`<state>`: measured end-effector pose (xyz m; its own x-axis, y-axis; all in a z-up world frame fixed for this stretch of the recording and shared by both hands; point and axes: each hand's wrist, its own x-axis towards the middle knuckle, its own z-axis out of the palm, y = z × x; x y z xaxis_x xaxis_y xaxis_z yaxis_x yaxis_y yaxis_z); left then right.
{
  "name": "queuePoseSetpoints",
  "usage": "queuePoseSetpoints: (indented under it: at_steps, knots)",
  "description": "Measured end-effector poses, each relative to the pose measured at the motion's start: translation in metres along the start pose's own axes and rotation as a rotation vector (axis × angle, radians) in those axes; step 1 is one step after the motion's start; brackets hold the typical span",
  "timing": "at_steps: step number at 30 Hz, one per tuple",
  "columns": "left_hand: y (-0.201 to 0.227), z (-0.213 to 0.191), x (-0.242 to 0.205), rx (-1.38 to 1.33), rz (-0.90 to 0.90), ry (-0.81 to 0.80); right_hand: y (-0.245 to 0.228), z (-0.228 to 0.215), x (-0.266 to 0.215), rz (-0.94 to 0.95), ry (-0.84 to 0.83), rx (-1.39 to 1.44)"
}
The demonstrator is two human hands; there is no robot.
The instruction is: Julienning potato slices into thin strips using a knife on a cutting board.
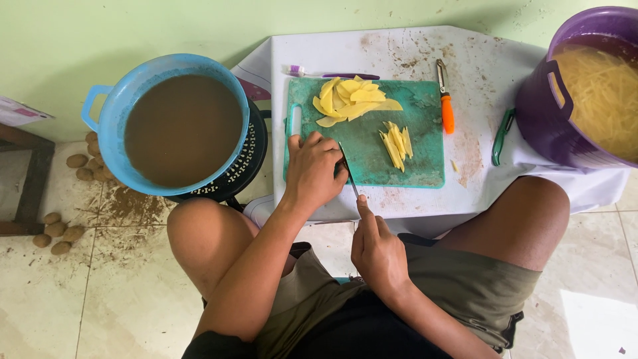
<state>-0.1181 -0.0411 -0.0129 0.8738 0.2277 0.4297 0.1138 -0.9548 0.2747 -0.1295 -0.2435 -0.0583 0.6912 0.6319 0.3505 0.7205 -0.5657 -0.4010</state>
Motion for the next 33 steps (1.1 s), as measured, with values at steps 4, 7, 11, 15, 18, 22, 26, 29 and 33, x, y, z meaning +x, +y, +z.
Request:
queuePoseSetpoints:
  at_steps: [4,7,11,15,18,22,26,29,33]
  knots:
    - [-0.001,0.001,0.0,0.002,-0.001,0.009,0.001,0.005,-0.001,-0.033,-0.005,-0.093]
    - [-0.001,0.003,-0.001,-0.016,-0.002,0.009,0.002,0.006,0.006,-0.05,-0.007,-0.123]
    - [0.003,-0.002,0.001,0.019,-0.011,0.005,0.003,0.001,0.015,0.002,0.019,0.013]
    - [0.004,-0.006,-0.001,-0.01,-0.024,-0.003,0.008,-0.001,0.009,0.053,0.041,0.101]
    - [0.001,-0.003,-0.005,-0.028,-0.058,0.022,0.006,-0.008,0.005,0.034,0.066,0.118]
    - [0.002,-0.01,-0.005,-0.082,-0.033,0.094,-0.018,-0.03,0.01,-0.004,0.07,0.174]
    - [0.001,-0.009,-0.007,-0.066,-0.035,0.095,-0.02,-0.03,0.009,0.029,0.013,0.157]
    - [-0.001,-0.01,-0.005,-0.078,-0.041,0.117,-0.02,-0.025,0.01,0.038,-0.017,0.132]
    - [0.0,-0.009,-0.005,-0.083,-0.031,0.124,-0.019,-0.025,0.009,0.01,-0.007,0.123]
